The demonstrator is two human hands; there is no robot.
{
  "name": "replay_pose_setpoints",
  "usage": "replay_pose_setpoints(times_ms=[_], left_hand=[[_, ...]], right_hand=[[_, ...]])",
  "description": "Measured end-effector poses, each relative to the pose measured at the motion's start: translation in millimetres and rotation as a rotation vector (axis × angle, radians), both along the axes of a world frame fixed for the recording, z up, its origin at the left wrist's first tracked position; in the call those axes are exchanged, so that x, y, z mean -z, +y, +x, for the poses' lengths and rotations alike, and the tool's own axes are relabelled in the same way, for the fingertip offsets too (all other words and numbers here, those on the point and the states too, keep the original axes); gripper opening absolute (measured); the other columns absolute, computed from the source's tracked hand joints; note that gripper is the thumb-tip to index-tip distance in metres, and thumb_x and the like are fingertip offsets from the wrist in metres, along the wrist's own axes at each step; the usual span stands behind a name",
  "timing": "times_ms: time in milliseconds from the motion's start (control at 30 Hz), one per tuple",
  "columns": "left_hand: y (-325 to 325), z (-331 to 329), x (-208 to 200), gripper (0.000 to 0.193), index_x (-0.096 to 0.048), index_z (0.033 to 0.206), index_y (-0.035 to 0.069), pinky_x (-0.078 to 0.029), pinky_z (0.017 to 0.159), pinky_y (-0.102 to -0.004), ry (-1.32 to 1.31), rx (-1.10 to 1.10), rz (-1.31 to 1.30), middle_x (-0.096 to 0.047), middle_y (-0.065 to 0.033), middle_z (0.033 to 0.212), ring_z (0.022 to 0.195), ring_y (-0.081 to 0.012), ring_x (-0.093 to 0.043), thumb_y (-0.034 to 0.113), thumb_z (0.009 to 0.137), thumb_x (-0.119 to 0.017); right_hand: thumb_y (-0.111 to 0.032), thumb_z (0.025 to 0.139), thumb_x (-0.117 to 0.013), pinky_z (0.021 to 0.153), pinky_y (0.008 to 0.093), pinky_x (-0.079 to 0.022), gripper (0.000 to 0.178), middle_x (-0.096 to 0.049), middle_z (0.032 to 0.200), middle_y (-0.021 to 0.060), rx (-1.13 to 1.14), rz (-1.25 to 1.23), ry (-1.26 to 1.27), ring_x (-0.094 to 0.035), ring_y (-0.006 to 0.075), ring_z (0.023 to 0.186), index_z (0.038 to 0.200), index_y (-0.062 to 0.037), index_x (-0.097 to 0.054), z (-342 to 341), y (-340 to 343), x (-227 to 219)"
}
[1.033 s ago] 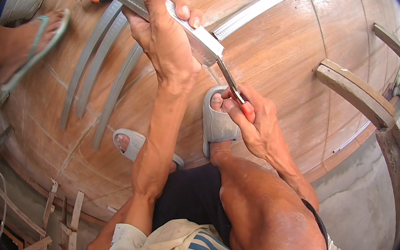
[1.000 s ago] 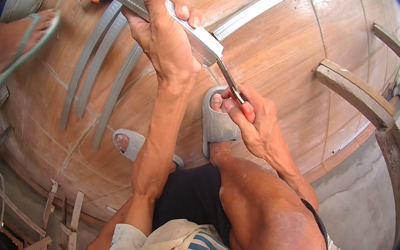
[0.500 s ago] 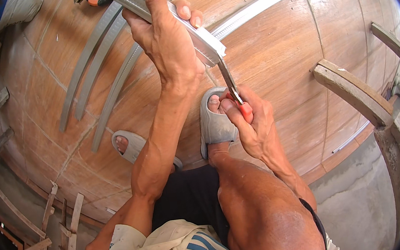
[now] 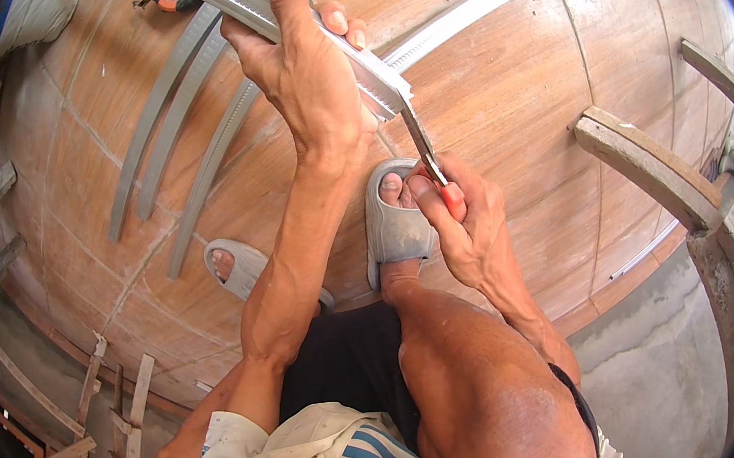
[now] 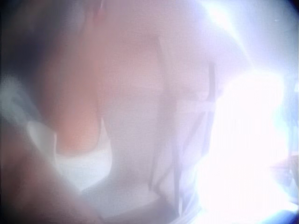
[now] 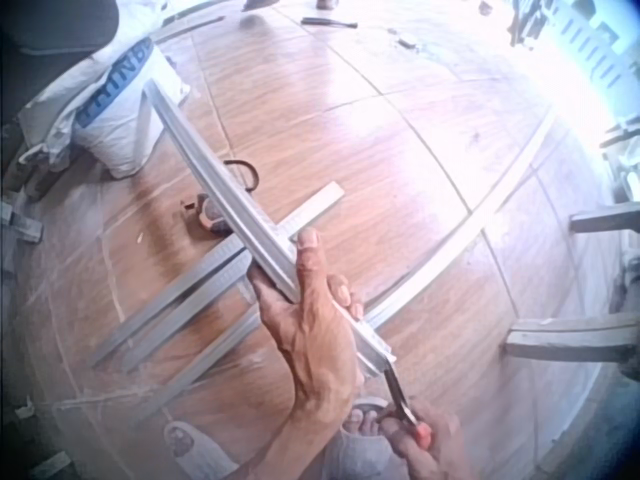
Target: The person sits on a tiled floor and uses red-handled shears to cut long, thin metal profiles into shorter segments. They repeatedly measure, align, and cut the profiles, placing the finished pieces on the floor.
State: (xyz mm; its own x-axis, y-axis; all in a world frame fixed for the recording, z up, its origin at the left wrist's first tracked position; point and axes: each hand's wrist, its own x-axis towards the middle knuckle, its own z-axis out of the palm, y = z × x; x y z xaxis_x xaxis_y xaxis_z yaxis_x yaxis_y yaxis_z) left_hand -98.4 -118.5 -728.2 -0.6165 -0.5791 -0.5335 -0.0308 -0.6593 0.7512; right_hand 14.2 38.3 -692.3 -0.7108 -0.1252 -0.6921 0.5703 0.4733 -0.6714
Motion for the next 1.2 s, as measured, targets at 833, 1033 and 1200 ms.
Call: replay_pose_setpoints(times_ms=[833, 1033, 1200], left_hand=[[8.9, -5.5, 2.1, 0.028, -0.052, 0.131, 0.009, -0.041, 0.051, -0.0251, 0.041, -0.021, -0.010, -0.049, 0.0024, 0.084, 0.062, -0.0056, -0.046, 0.024, 0.112, -0.064], [9.1, -5.5, 4.8, 0.035, -0.050, 0.141, 0.011, -0.041, 0.051, -0.0248, 0.056, -0.029, 0.007, -0.051, 0.0024, 0.087, 0.062, -0.0050, -0.046, 0.024, 0.112, -0.064], [7.5, -4.0, 6.7, 0.042, -0.047, 0.149, 0.012, -0.041, 0.051, -0.0248, 0.061, -0.021, 0.030, -0.051, 0.0030, 0.090, 0.063, -0.0048, -0.046, 0.023, 0.112, -0.064]], right_hand=[[-0.016, 0.106, -0.066, 0.067, 0.0299, -0.047, 0.018, -0.067, 0.080, 0.0068, 0.134, -0.056, -0.047, -0.058, 0.0119, 0.072, 0.106, 0.0019, -0.070, 4.3, -1.5, 5.3], [-0.017, 0.106, -0.066, 0.062, 0.0309, -0.045, 0.019, -0.064, 0.073, 0.0054, 0.145, -0.074, -0.079, -0.056, 0.0113, 0.066, 0.105, 0.0018, -0.071, 3.7, -1.6, 4.5], [-0.017, 0.106, -0.067, 0.061, 0.0312, -0.045, 0.020, -0.062, 0.071, 0.0046, 0.144, -0.054, -0.084, -0.056, 0.0112, 0.065, 0.104, 0.0018, -0.071, 3.7, -0.7, 3.8]])
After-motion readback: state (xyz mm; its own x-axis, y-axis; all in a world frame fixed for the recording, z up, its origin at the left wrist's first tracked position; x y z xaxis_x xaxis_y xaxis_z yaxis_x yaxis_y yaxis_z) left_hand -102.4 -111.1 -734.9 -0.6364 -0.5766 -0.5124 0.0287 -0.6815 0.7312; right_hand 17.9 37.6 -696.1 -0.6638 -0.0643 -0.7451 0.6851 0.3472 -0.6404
